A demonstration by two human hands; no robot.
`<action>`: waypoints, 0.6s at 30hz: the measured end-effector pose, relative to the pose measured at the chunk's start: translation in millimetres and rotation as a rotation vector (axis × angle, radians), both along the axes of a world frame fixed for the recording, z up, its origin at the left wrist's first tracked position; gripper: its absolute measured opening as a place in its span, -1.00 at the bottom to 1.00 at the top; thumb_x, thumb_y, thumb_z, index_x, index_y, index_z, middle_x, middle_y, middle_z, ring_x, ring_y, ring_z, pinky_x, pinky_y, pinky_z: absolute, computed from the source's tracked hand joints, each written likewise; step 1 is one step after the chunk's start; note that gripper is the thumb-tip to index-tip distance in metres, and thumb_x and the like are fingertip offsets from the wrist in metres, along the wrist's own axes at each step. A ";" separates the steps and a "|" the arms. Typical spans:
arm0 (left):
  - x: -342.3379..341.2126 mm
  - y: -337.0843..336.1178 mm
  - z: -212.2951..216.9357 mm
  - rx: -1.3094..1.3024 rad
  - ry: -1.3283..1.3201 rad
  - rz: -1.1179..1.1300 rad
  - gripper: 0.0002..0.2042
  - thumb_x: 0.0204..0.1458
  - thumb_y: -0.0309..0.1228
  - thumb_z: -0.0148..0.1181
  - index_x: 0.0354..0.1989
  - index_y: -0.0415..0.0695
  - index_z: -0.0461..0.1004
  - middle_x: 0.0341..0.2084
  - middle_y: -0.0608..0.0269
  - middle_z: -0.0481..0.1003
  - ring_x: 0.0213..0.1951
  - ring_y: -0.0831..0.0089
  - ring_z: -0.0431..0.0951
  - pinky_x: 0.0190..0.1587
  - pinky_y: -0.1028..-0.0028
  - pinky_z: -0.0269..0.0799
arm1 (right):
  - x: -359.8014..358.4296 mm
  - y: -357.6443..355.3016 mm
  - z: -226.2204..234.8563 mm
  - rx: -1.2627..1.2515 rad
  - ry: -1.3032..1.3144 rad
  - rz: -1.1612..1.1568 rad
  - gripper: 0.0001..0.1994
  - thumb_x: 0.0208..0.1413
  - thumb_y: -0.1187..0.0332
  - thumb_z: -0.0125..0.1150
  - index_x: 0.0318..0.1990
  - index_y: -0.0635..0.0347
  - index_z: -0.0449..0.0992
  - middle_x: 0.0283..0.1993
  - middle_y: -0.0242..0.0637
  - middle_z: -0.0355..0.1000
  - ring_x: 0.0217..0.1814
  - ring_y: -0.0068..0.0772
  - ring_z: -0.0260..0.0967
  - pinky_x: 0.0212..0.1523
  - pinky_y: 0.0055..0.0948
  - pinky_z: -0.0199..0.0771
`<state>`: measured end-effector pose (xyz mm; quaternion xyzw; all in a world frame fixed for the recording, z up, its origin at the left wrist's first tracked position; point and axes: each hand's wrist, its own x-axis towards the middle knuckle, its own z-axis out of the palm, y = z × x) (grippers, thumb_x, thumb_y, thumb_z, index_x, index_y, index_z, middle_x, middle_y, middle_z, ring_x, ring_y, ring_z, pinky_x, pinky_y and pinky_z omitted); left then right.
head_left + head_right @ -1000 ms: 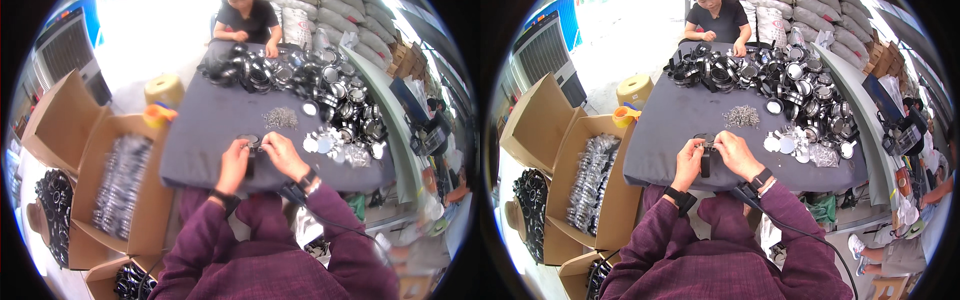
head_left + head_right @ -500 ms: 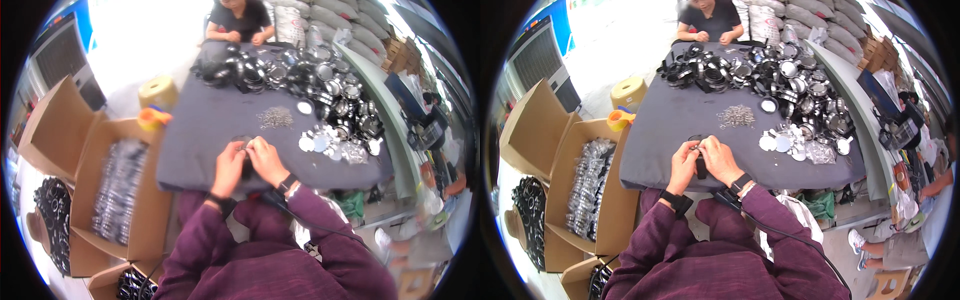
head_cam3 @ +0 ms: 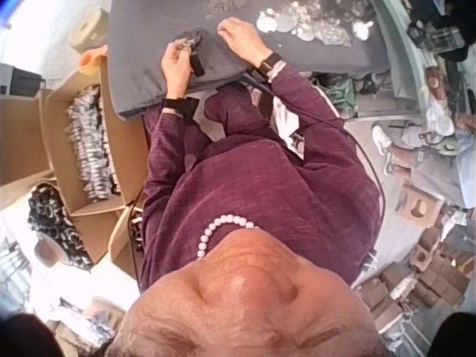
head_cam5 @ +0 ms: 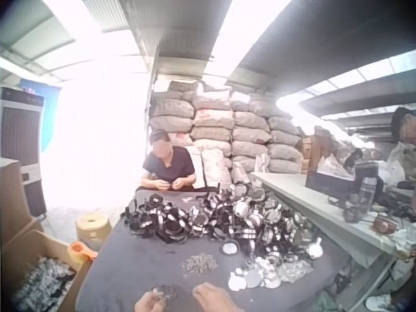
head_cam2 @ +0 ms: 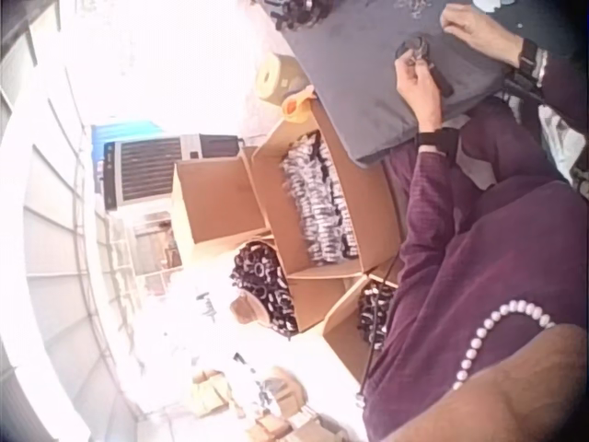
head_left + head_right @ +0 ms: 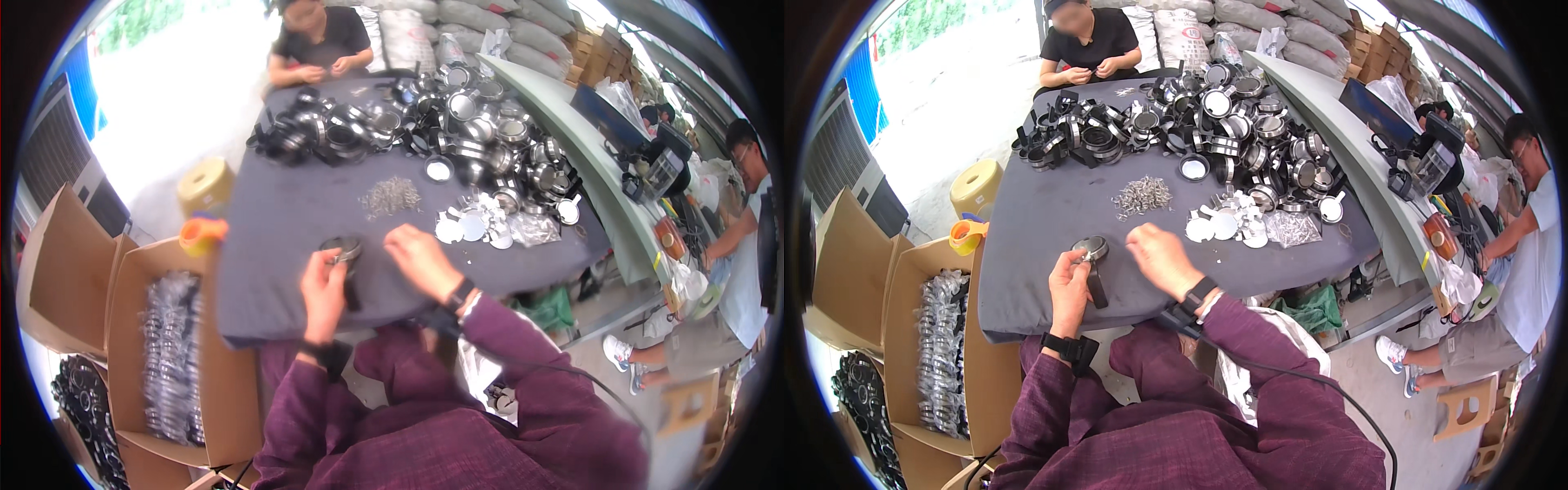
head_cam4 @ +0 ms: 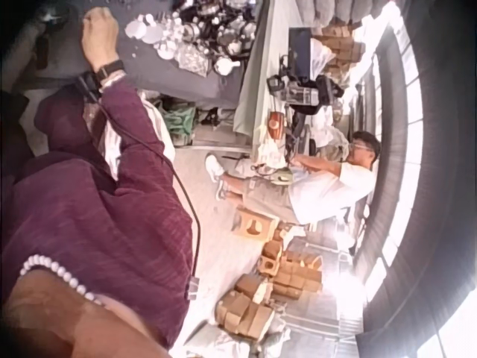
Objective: The recorder is assembling small metal parts at a workbench in a manufacturing environment.
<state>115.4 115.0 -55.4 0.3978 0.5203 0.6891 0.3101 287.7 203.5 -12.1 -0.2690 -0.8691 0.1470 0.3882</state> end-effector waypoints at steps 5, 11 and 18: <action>-2.9 -3.2 0.8 -0.045 0.031 0.011 -0.81 0.11 -0.54 0.01 -0.11 -0.19 0.44 -0.63 0.44 0.35 -0.67 0.75 0.27 -0.69 0.68 0.20 | 51.9 65.4 3.8 0.024 -0.292 -0.229 -0.93 -0.03 0.43 0.15 -0.37 0.18 0.51 -0.38 -0.07 0.42 -0.30 0.02 0.42 -0.26 -0.14 0.42; 1.1 1.2 2.3 -0.048 0.048 0.018 -0.82 0.12 -0.54 0.00 -0.11 -0.18 0.43 -0.64 0.45 0.35 -0.68 0.75 0.27 -0.69 0.67 0.19 | 60.1 101.2 -1.0 -0.061 -0.568 -0.378 -0.90 -0.11 0.47 0.10 -0.47 0.24 0.55 -0.35 0.03 0.49 -0.30 0.07 0.47 -0.28 -0.11 0.46; 2.5 -4.2 8.5 -0.061 0.041 0.022 -0.83 0.13 -0.53 0.00 -0.12 -0.17 0.43 -0.64 0.46 0.34 -0.69 0.76 0.25 -0.70 0.66 0.17 | 33.7 98.9 -1.9 0.021 -0.782 -0.453 -0.88 -0.05 0.45 0.11 -0.43 0.24 0.58 -0.34 0.06 0.49 -0.20 0.02 0.49 -0.19 -0.15 0.50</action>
